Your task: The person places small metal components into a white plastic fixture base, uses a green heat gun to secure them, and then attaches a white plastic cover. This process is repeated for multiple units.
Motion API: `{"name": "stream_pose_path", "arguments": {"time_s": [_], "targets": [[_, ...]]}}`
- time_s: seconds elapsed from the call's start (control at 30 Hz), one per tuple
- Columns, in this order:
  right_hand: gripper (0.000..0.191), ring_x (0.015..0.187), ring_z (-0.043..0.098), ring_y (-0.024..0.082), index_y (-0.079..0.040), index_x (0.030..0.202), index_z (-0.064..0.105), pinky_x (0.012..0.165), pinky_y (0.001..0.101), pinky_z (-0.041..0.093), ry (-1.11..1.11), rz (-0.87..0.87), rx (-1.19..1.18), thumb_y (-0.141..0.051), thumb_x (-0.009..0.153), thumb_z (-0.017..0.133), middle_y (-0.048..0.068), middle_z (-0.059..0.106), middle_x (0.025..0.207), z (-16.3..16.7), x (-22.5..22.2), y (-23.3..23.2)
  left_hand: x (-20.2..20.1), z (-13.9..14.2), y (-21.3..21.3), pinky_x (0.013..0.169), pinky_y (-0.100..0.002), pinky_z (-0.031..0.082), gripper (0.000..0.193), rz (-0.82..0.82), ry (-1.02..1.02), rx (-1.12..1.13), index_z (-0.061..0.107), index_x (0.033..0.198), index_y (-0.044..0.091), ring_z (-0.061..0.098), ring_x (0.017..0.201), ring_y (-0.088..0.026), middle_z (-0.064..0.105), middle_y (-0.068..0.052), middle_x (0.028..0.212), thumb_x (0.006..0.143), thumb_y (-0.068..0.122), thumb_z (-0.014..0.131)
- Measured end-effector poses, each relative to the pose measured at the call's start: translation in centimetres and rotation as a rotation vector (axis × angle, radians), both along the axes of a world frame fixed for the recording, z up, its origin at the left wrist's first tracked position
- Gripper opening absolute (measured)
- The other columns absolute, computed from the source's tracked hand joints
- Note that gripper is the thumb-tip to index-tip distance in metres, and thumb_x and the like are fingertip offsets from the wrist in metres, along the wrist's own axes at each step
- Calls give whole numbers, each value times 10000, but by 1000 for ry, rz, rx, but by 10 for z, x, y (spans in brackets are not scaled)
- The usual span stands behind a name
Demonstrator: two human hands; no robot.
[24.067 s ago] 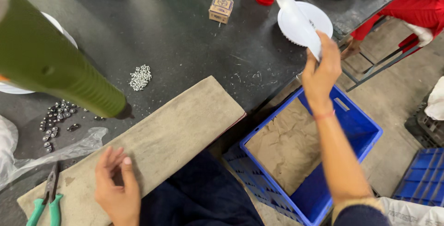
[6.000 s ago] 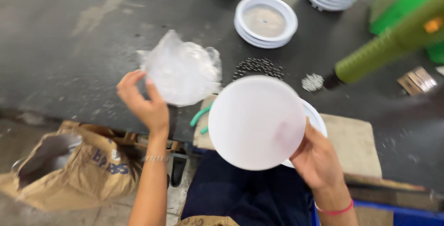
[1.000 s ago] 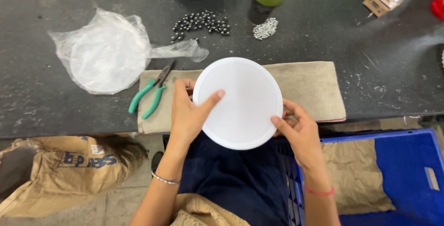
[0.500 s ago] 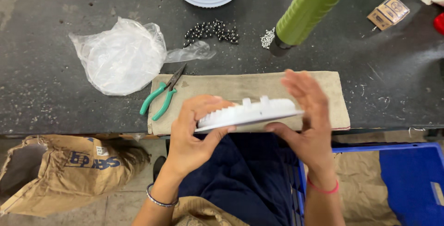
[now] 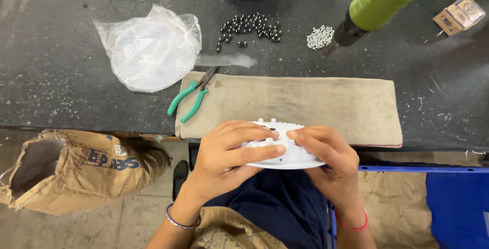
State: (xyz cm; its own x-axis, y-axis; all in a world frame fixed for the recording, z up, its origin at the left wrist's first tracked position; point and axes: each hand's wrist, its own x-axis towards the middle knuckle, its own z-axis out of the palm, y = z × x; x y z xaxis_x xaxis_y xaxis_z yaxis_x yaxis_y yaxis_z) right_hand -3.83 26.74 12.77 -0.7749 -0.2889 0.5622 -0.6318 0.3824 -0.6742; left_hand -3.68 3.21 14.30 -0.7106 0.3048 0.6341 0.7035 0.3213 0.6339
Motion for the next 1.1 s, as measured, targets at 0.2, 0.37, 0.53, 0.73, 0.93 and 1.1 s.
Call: {"name": "stream_pose_path", "arguments": {"time_s": [0.2, 0.37, 0.53, 0.73, 0.93, 1.1], "targets": [[412, 1065, 718, 274, -75, 1190, 686, 915, 350, 603, 74, -10, 54, 40, 803, 772, 78, 722, 1137, -2, 7, -2, 6, -4, -1, 922, -343, 577, 420, 17, 74, -26, 754, 1178, 252, 733, 1067, -223, 744, 3, 1188, 780, 133, 815], [406, 1067, 713, 272, -76, 1184, 688, 925, 362, 591, 69, -11, 46, 32, 801, 771, 75, 722, 1131, -2, 8, -3, 5, -9, 0, 886, -325, 579, 448, 24, 102, -37, 753, 1185, 266, 733, 1048, -206, 746, 10, 1173, 762, 147, 841], [408, 1070, 710, 272, -76, 1186, 685, 938, 376, 585, 82, 0, 62, 15, 798, 771, 67, 724, 1132, -1, 8, -3, 8, -10, -2, 894, -325, 589, 465, 19, 89, -36, 750, 1190, 274, 737, 1045, -201, 747, 14, 1168, 758, 131, 843], [410, 1078, 707, 270, -77, 1185, 681, 950, 384, 577, 87, 21, 74, -3, 791, 770, 65, 728, 1139, 0, 9, -2, 8, -11, -3, 911, -329, 595, 461, 8, 82, -32, 749, 1191, 274, 739, 1048, -207, 748, 5, 1167, 763, 129, 841], [408, 1082, 709, 256, -80, 1184, 684, 951, 382, 580, 82, 20, 81, -9, 794, 775, 57, 732, 1142, 1, 8, -3, 8, -10, -4, 934, -340, 601, 447, -2, 68, -26, 751, 1192, 266, 740, 1057, -208, 749, 0, 1172, 774, 130, 836], [409, 1088, 709, 255, -80, 1184, 684, 960, 385, 581, 76, 23, 84, 3, 792, 765, 57, 733, 1146, 2, 8, -4, 8, -10, -3, 895, -332, 593, 375, -3, 69, 5, 759, 1159, 248, 747, 1025, -204, 757, 2, 1137, 801, 176, 847]]}}
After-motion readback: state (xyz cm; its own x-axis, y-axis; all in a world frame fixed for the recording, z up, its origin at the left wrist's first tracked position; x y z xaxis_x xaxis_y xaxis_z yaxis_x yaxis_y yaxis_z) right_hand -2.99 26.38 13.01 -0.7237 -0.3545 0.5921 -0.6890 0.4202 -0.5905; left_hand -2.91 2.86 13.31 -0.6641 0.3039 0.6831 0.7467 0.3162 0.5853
